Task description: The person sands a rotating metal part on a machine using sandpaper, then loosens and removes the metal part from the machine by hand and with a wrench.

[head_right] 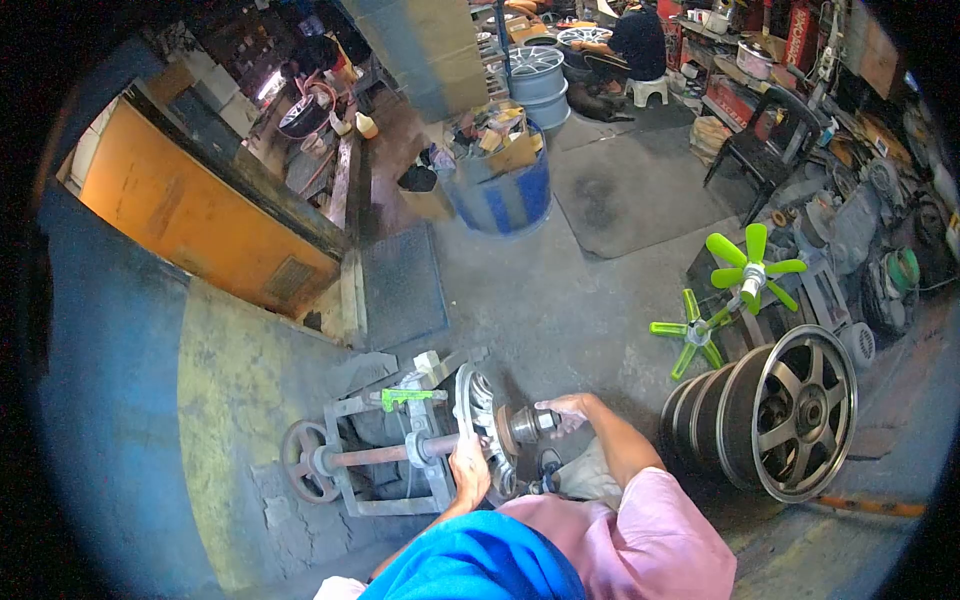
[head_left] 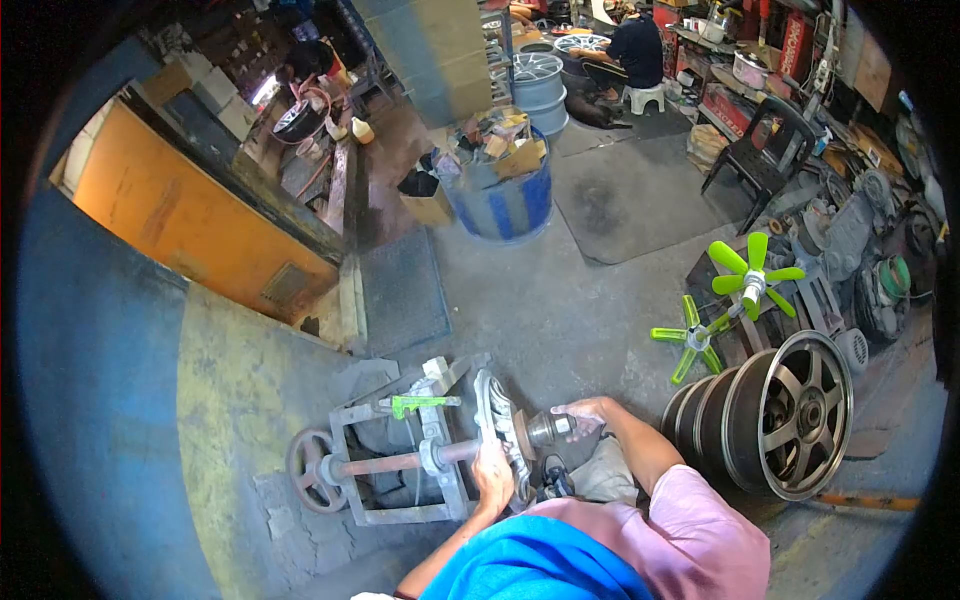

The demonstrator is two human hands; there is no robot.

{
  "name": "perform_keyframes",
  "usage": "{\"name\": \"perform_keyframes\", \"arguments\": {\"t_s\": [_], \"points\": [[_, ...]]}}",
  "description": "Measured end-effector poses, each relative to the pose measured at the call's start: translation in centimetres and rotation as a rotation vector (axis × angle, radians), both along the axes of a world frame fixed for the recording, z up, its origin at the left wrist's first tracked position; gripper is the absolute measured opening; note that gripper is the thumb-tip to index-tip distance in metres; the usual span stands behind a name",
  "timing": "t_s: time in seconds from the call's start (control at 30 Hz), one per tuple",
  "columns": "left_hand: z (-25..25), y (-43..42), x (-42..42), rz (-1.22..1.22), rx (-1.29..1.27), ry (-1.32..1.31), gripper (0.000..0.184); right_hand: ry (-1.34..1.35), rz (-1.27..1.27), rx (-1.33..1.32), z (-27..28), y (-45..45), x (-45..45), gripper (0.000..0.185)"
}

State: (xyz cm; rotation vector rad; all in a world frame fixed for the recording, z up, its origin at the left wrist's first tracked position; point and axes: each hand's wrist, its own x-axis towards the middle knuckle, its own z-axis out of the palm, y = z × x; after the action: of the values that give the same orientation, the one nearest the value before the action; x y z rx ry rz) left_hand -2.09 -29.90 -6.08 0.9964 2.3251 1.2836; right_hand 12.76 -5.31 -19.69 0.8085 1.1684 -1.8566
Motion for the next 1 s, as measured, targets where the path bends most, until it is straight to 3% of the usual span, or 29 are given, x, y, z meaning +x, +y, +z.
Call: {"name": "perform_keyframes", "arguments": {"t_s": [0.03, 0.07, 0.13, 0.2, 0.27, 0.33, 0.4, 0.43, 0.47, 0.53, 0.57, 0.6, 0.67, 0.73, 0.8, 0.83, 0.87, 0.93, 1.0], "points": [[-0.2, -0.1, 0.0, -0.004, -0.003, -0.001, 0.022, -0.011, -0.119, 0.036, 0.1, -0.1, 0.2, 0.067], [-0.3, 0.0, -0.1, -0.009, -0.005, 0.0, 0.023, -0.014, -0.118, 0.035, 0.2, -0.2, 0.8, 0.067], [-0.4, 0.0, -0.2, -0.004, 0.002, -0.012, 0.023, 0.309, -0.326, 0.306, 2.4, -0.4, 1.6, 0.057], [-0.3, -0.3, -0.1, -0.005, 0.005, -0.028, 0.023, 0.29, -0.482, 0.156, 2.6, 0.4, 1.5, 0.059], [0.4, -0.1, 0.0, -0.021, 0.012, -0.039, 0.023, 0.159, -0.551, 0.397, 5.1, -0.1, 0.8, 0.063], [0.4, 0.2, 0.0, -0.029, 0.03, -0.018, 0.024, 0.026, -0.507, 0.418, 3.9, -0.6, 0.5, 0.072], [-0.4, 0.0, -0.1, -0.011, 0.029, 0.023, 0.024, -0.167, -0.252, -0.033, 3.2, -0.8, 0.6, 0.085], [-0.4, 0.2, 0.0, -0.002, 0.029, 0.049, 0.023, -0.078, -0.152, -0.058, 1.8, -0.4, 0.3, 0.09], [-0.4, 0.2, 0.0, -0.001, 0.028, 0.046, 0.023, -0.082, -0.152, -0.059, 0.4, -0.1, 0.3, 0.09], [0.5, 0.3, 0.1, -0.029, 0.098, -0.022, 0.023, -0.04, -0.121, -0.02, 1.2, 0.3, 0.2, 0.066], [0.9, 0.4, 0.3, -0.011, 0.091, -0.022, 0.022, 0.076, -0.25, 0.162, 1.7, -0.2, 0.9, 0.059], [0.8, 0.3, 0.3, -0.007, 0.091, -0.025, 0.022, 0.073, -0.246, 0.162, 1.7, 0.1, 1.0, 0.059], [0.8, 0.4, 0.1, -0.035, 0.101, 0.056, 0.022, 0.267, -0.538, 0.145, 1.9, 0.8, 1.2, 0.06], [1.5, 0.5, 0.4, 0.0, 0.037, 0.002, 0.023, 0.22, -0.512, 0.258, 1.9, 0.7, 0.7, 0.07], [0.2, 0.3, -0.1, -0.031, 0.055, 0.031, 0.024, -0.052, -0.297, 0.266, 1.6, 0.3, 0.4, 0.081], [1.2, 0.4, 0.2, 0.013, -0.033, -0.053, 0.025, -0.208, -0.145, 0.049, 1.9, 0.3, -0.1, 0.091], [1.3, 0.4, -0.1, -0.012, -0.079, -0.064, 0.026, -0.166, -0.145, -0.092, 2.3, 0.2, 0.9, 0.096], [1.9, 0.3, -0.1, 0.033, -0.067, -0.18, 0.03, -0.072, -0.089, -0.194, -0.2, 0.5, 0.5, 0.086], [2.5, 0.3, -0.6, 0.047, -0.096, -0.122, 0.027, -0.01, -0.076, -0.147, -0.5, 1.2, 0.5, 0.083]]}}
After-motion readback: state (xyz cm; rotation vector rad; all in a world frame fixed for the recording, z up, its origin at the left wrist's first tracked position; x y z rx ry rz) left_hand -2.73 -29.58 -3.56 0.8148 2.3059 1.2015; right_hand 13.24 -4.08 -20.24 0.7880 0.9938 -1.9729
